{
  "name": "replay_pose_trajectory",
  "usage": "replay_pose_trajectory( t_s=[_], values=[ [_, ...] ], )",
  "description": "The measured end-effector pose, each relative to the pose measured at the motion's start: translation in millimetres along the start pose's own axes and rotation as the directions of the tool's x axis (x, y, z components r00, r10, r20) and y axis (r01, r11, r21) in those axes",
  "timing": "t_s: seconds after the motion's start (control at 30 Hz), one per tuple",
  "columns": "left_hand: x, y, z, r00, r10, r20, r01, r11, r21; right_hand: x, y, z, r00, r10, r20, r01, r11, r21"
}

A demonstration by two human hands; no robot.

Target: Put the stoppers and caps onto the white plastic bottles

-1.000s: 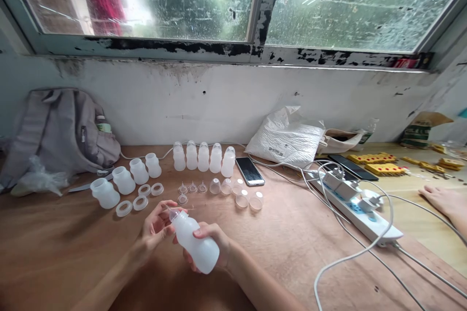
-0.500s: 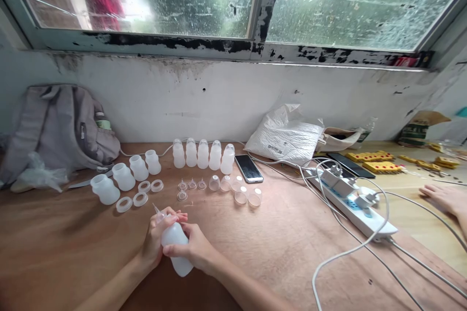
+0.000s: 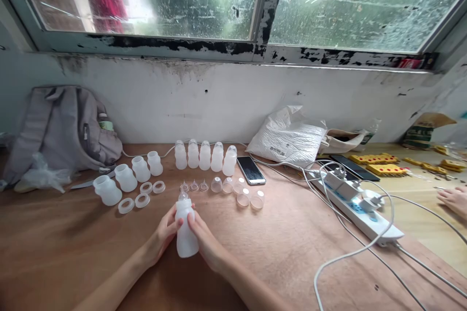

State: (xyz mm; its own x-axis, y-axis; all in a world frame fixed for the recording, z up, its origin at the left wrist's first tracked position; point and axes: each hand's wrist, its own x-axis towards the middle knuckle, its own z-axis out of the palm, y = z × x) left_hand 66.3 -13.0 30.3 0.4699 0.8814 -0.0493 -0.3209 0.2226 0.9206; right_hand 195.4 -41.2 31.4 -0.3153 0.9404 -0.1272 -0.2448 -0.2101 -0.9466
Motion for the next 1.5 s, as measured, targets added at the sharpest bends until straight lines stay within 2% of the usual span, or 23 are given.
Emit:
replay_pose_trajectory(
  t_s=[0.07, 0.13, 0.17, 0.23, 0.3, 0.37, 0.43, 0.5, 0.6, 0.7, 0.83, 0.93, 1.0, 1.1, 1.17, 1.23, 1.37, 1.5],
  values=[
    [0.7, -0.2, 0.6, 0.999, -0.013, 0.034, 0.012, 1.0, 0.027, 3.1, -1.4, -8.6, 0.999, -0.05, -0.01, 0.048, 0.992, -0.118],
    [0.5, 0.1, 1.2, 1.0, -0.01, 0.019, 0.01, 1.0, 0.015, 7.2, -3.5, -23.1, 0.984, -0.177, -0.034, 0.15, 0.906, -0.395],
    [0.3, 0.3, 1.2, 1.0, -0.017, 0.005, 0.017, 1.0, 0.002, 9.5, -5.1, -32.1, 0.958, -0.28, -0.053, 0.203, 0.801, -0.564],
    [0.2, 0.5, 0.5, 0.998, -0.053, -0.02, 0.053, 0.998, -0.025, 13.8, -9.5, -52.7, 0.854, -0.513, -0.085, 0.214, 0.496, -0.841],
    [0.9, 0.3, -1.1, 0.995, -0.091, -0.044, 0.088, 0.994, -0.057, 16.9, -15.2, -74.0, 0.734, -0.668, -0.125, 0.058, 0.245, -0.968],
    [2.0, -0.5, -3.2, 0.992, -0.11, -0.055, 0.105, 0.991, -0.081, 17.9, -21.4, -92.7, 0.643, -0.744, -0.18, -0.154, 0.104, -0.983],
    [2.9, -1.4, -5.1, 0.992, -0.107, -0.071, 0.102, 0.992, -0.078, 16.6, -27.2, -106.3, 0.602, -0.76, -0.244, -0.319, 0.051, -0.946],
    [3.4, -2.1, -6.4, 0.991, -0.094, -0.097, 0.089, 0.994, -0.062, 14.0, -31.6, -114.2, 0.601, -0.736, -0.313, -0.423, 0.039, -0.905],
    [3.4, -1.6, -6.7, 0.989, -0.08, -0.124, 0.074, 0.996, -0.056, 10.7, -34.8, -119.5, 0.613, -0.687, -0.391, -0.498, 0.049, -0.866],
    [3.0, 0.6, -5.4, 0.989, -0.073, -0.125, 0.071, 0.997, -0.027, 10.8, -34.8, -123.3, 0.644, -0.644, -0.412, -0.444, 0.124, -0.887],
    [3.3, 4.1, -4.6, 0.99, -0.003, -0.141, 0.021, 0.992, 0.123, 14.5, -32.0, -123.0, 0.773, -0.516, -0.37, -0.173, 0.389, -0.905],
    [4.9, 5.0, -7.1, 0.988, 0.06, -0.144, -0.021, 0.967, 0.254, 17.0, -27.6, -112.9, 0.849, -0.409, -0.334, -0.049, 0.569, -0.821],
    [6.4, 4.4, -9.6, 0.988, 0.085, -0.126, -0.039, 0.943, 0.331, 18.3, -24.5, -102.7, 0.864, -0.378, -0.333, 0.038, 0.708, -0.705],
    [8.3, 2.8, -12.8, 0.985, 0.13, -0.111, -0.077, 0.915, 0.397, 20.2, -20.9, -87.2, 0.825, -0.39, -0.409, 0.218, 0.888, -0.405],
    [9.0, 2.1, -13.9, 0.985, 0.137, -0.102, -0.084, 0.907, 0.413, 21.2, -19.1, -78.6, 0.805, -0.371, -0.462, 0.306, 0.928, -0.211],
    [9.3, 1.7, -14.4, 0.987, 0.127, -0.095, -0.076, 0.904, 0.421, 21.6, -17.2, -72.0, 0.815, -0.346, -0.465, 0.336, 0.936, -0.109],
    [10.0, 0.2, -15.4, 0.988, 0.125, -0.09, -0.072, 0.893, 0.445, 21.0, -12.8, -63.8, 0.866, -0.321, -0.384, 0.297, 0.947, -0.122],
    [11.5, -3.5, -17.2, 0.99, 0.129, -0.063, -0.085, 0.881, 0.465, 20.2, -10.1, -62.1, 0.879, -0.32, -0.354, 0.266, 0.944, -0.195]
  ],
)
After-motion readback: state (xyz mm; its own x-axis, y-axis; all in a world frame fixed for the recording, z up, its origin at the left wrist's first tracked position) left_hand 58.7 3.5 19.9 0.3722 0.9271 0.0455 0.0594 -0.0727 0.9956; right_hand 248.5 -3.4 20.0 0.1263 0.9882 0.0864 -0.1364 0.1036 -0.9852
